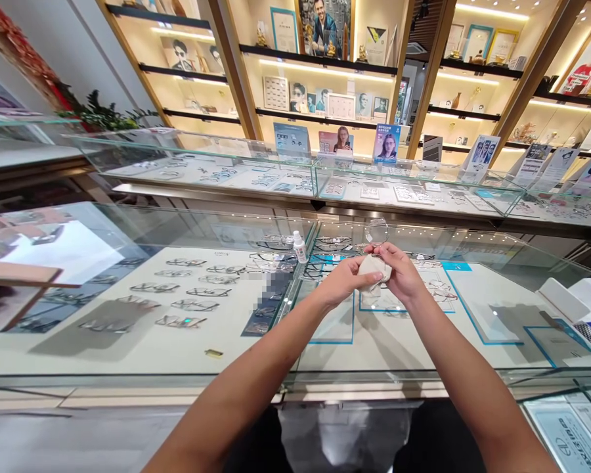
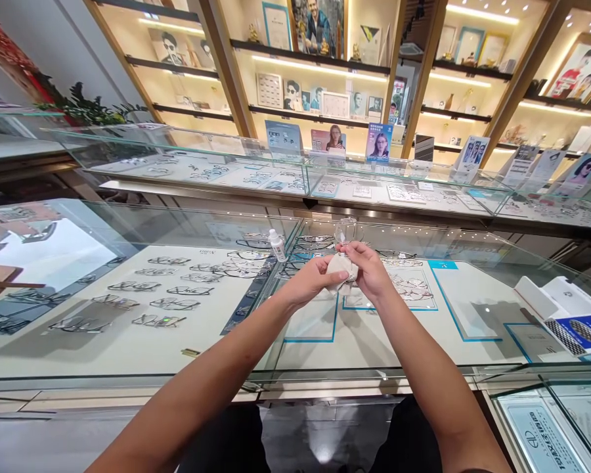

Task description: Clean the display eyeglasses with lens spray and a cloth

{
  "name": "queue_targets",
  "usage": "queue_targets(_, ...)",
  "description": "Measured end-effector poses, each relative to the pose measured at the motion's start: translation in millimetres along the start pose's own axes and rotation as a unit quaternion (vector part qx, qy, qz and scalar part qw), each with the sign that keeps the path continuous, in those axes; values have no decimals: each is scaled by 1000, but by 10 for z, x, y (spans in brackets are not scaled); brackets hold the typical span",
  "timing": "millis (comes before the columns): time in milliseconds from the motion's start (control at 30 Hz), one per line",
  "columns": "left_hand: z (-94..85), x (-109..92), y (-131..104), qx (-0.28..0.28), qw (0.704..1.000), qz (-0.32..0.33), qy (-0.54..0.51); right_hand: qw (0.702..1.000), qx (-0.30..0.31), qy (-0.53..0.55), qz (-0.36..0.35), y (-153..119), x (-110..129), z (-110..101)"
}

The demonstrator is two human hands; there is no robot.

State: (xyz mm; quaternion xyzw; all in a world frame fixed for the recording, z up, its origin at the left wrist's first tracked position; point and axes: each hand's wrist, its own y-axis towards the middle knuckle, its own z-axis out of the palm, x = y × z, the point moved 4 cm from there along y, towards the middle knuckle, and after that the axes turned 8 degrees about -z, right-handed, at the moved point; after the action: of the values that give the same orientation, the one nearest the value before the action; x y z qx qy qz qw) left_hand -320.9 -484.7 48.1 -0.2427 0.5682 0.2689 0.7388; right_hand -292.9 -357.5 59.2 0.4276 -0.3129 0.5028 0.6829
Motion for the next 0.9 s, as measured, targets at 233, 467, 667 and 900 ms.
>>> queue_targets(233, 29, -13, -17, 8, 999, 9, -36, 1000, 9, 22, 2, 4, -7, -9)
queue_targets(467, -16, -50, -22, -2, 999, 11, -44, 999, 4, 43, -5, 7, 42, -1)
queue_targets(667, -9, -87, -39, -25, 998, 25, -59, 998, 13, 54, 8, -25, -1, 61)
queue_targets(900, 0, -101, -83, -17, 998, 9, 62, 998, 16, 60, -4, -21, -3, 71)
